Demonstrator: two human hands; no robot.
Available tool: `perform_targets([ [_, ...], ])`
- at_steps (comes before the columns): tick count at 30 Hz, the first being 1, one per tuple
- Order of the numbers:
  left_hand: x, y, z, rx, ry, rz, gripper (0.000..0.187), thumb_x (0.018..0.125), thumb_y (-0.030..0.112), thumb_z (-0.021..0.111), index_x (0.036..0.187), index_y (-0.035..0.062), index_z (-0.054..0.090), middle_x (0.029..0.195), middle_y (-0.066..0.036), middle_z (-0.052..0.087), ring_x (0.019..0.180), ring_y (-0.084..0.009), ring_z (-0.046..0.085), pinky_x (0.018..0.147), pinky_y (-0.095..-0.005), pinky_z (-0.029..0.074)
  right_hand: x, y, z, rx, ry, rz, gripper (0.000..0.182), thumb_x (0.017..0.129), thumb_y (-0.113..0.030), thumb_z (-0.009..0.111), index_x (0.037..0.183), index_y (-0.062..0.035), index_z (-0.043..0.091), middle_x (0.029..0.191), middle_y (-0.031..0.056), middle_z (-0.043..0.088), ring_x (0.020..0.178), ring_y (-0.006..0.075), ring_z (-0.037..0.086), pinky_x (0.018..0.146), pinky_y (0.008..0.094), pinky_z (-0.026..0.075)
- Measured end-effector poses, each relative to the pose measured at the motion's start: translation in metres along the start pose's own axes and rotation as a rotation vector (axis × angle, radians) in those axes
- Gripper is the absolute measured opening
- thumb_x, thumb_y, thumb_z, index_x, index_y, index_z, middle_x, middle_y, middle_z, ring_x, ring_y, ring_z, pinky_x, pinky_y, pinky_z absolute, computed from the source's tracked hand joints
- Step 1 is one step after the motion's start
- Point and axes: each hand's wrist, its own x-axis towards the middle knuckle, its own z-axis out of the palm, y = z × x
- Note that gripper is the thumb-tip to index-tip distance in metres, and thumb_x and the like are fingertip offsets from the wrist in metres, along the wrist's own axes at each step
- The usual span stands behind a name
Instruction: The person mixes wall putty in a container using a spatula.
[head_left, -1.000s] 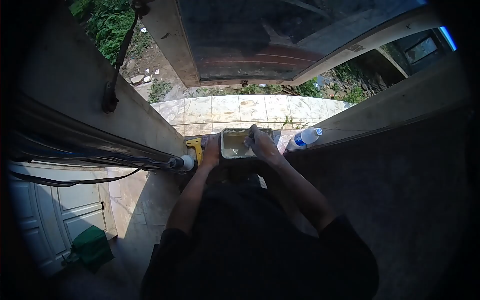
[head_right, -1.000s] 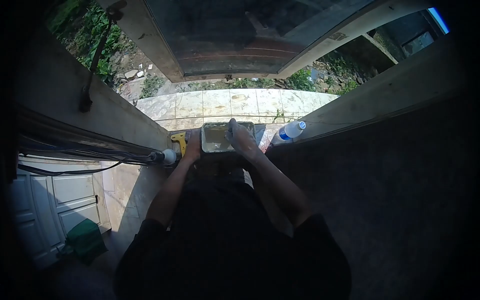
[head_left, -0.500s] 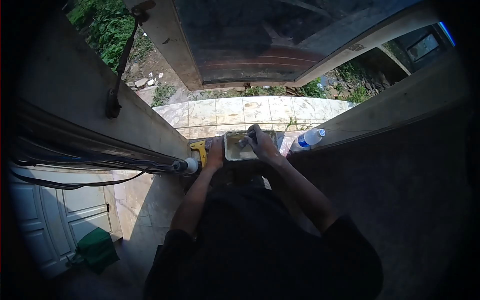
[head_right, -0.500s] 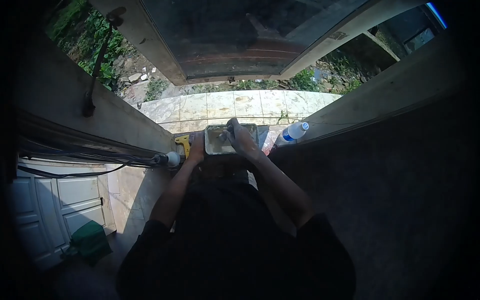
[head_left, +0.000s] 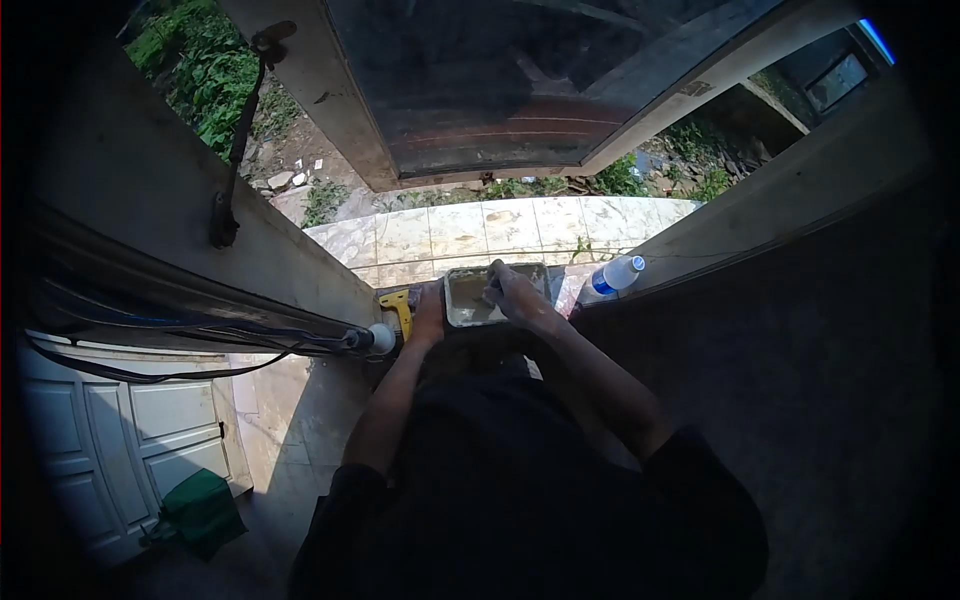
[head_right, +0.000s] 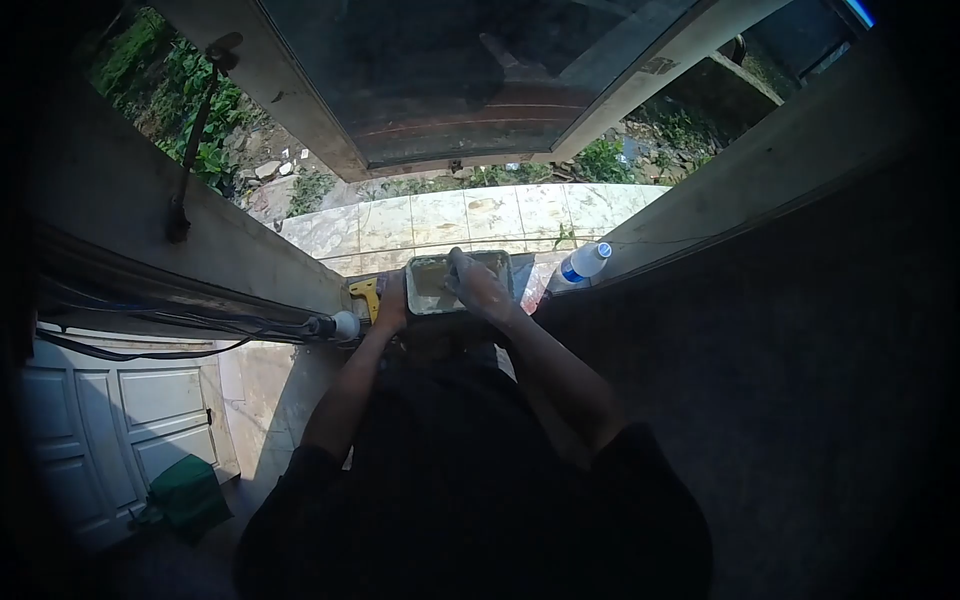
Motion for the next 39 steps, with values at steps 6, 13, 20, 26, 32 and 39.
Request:
perform_targets([
  [6,0.003,0.028,-0.016,0.041,-0.005,-0.022,0.064,0.081,0.015,0.071,0.14,0.0063,0.048,0.131,-0.02,0.053,0.122,-0.0419,0.045,0.107,-0.0469,0.039,-0.004,-0.004,-0.004,0.013,0.049,-0.062,0.021,0.096,-0.008,0.064,0.11,-0.001,0.05,0.09,0.0184,0.067,0.085,0.0333,0.069,0.073,0.0433,0.052],
  [13,0.0,0.015,-0.01,0.07,-0.018,-0.053,0.059,0.084,0.016,0.068,0.139,0.0065,0.05,0.133,-0.019,0.053,0.119,-0.0413,0.046,0.105,-0.0477,0.04,-0.003,0.006,-0.01,-0.003,-0.041,-0.051,0.02,0.097,-0.009,0.062,0.11,-0.0006,0.05,0.09,0.0175,0.067,0.085,0.0331,0.068,0.074,0.0438,0.052],
  [20,0.002,0.023,-0.017,-0.006,-0.026,-0.057,0.065,0.081,0.019,0.072,0.141,0.0067,0.049,0.134,-0.021,0.053,0.124,-0.0421,0.045,0.108,-0.0467,0.038,-0.009,0.007,-0.022,-0.006,-0.053,0.012,0.024,0.097,-0.011,0.062,0.114,-0.0023,0.048,0.097,0.0186,0.069,0.092,0.0356,0.069,0.083,0.0444,0.051],
  [26,-0.002,-0.003,-0.003,0.019,-0.04,-0.036,0.068,0.082,0.02,0.072,0.144,0.0072,0.045,0.139,-0.023,0.048,0.13,-0.0427,0.042,0.112,-0.0468,0.035,-0.007,0.007,-0.028,-0.068,-0.183,-0.001,0.025,0.097,-0.011,0.062,0.115,-0.0022,0.047,0.096,0.0186,0.071,0.096,0.0353,0.07,0.083,0.0448,0.052],
  [32,-0.001,0.01,-0.008,0.045,-0.056,-0.067,0.066,0.084,0.019,0.07,0.144,0.0059,0.045,0.137,-0.023,0.048,0.129,-0.0426,0.042,0.111,-0.0472,0.036,-0.011,0.009,-0.03,-0.044,-0.153,0.024,0.025,0.095,-0.01,0.064,0.114,-0.0018,0.048,0.097,0.02,0.068,0.094,0.0358,0.068,0.08,0.0465,0.052],
  [39,0.002,0.015,-0.011,0.021,-0.065,-0.074,0.064,0.084,0.018,0.07,0.142,0.0054,0.047,0.134,-0.023,0.05,0.127,-0.0422,0.043,0.11,-0.047,0.037,-0.018,0.011,-0.029,-0.004,-0.024,-0.004,0.024,0.095,-0.006,0.062,0.114,-0.0016,0.048,0.097,0.0202,0.067,0.093,0.0363,0.067,0.081,0.0463,0.051],
])
